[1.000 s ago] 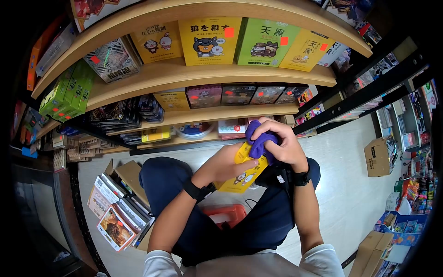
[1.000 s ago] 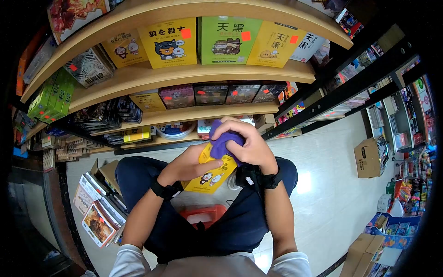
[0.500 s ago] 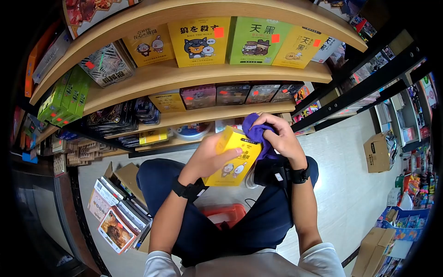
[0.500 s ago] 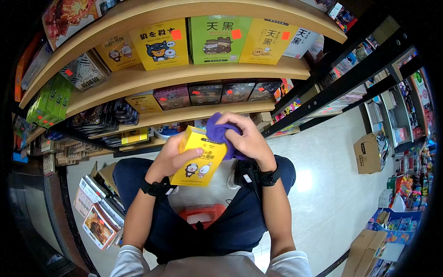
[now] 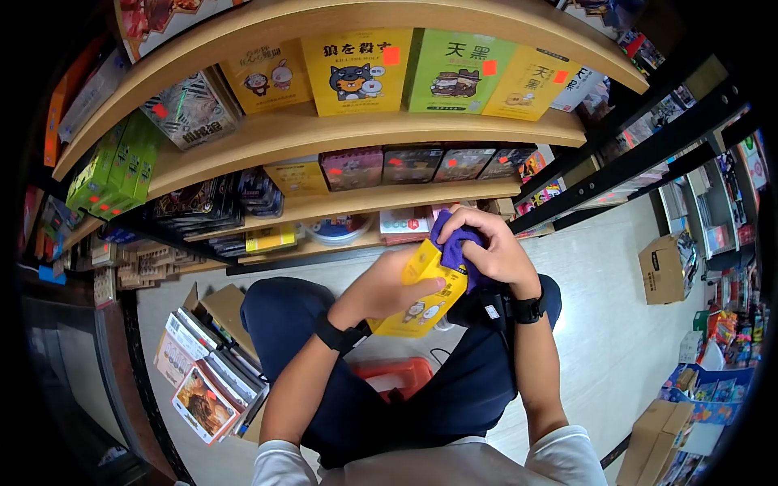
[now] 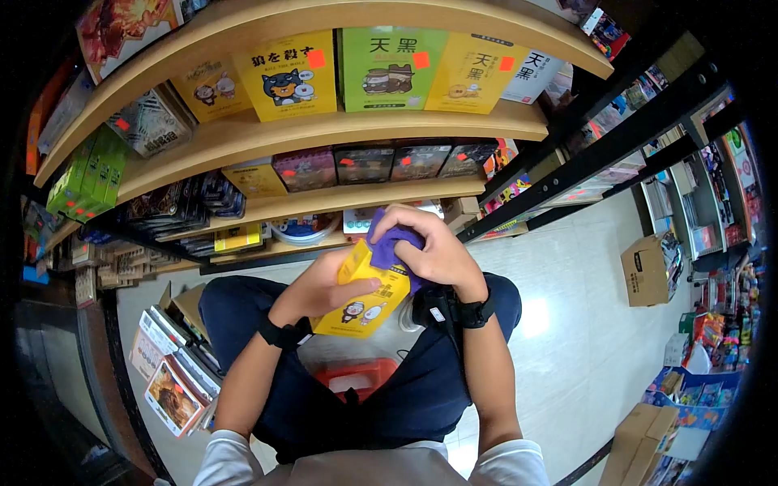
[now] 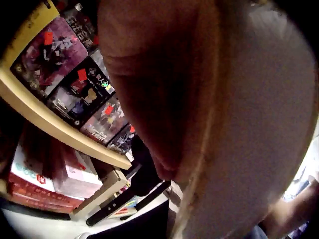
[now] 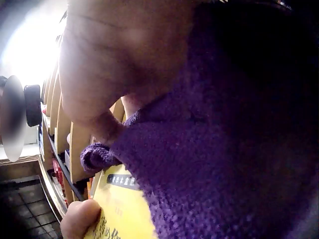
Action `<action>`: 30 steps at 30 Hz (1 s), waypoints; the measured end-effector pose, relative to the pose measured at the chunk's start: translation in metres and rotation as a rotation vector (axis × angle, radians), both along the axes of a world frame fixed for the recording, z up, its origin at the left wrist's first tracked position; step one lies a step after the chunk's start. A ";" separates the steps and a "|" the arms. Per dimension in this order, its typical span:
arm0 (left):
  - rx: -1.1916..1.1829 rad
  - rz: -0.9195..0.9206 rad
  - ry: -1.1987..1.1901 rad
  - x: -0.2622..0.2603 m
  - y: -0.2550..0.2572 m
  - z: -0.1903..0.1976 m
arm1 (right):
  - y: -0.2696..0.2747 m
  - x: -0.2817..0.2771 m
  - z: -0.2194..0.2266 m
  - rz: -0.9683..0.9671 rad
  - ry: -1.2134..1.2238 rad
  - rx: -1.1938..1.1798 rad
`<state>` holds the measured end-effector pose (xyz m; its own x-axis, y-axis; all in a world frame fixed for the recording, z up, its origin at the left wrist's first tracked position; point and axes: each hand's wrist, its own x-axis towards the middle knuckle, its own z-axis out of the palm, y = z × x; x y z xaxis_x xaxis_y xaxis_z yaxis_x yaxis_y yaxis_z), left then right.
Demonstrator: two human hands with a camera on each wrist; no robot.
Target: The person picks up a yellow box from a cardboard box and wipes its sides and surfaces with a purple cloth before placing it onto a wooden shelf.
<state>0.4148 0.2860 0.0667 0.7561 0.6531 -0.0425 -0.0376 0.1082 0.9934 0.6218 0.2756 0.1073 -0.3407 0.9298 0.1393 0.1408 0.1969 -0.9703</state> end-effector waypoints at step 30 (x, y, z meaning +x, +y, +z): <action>-0.123 0.256 -0.102 -0.015 0.011 0.016 | 0.006 0.011 -0.010 -0.244 0.029 -0.087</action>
<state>0.4001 0.2971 0.0822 0.5721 0.8175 -0.0657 -0.1777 0.2017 0.9632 0.6325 0.2817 0.0969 -0.1022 0.9929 0.0616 0.1458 0.0762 -0.9864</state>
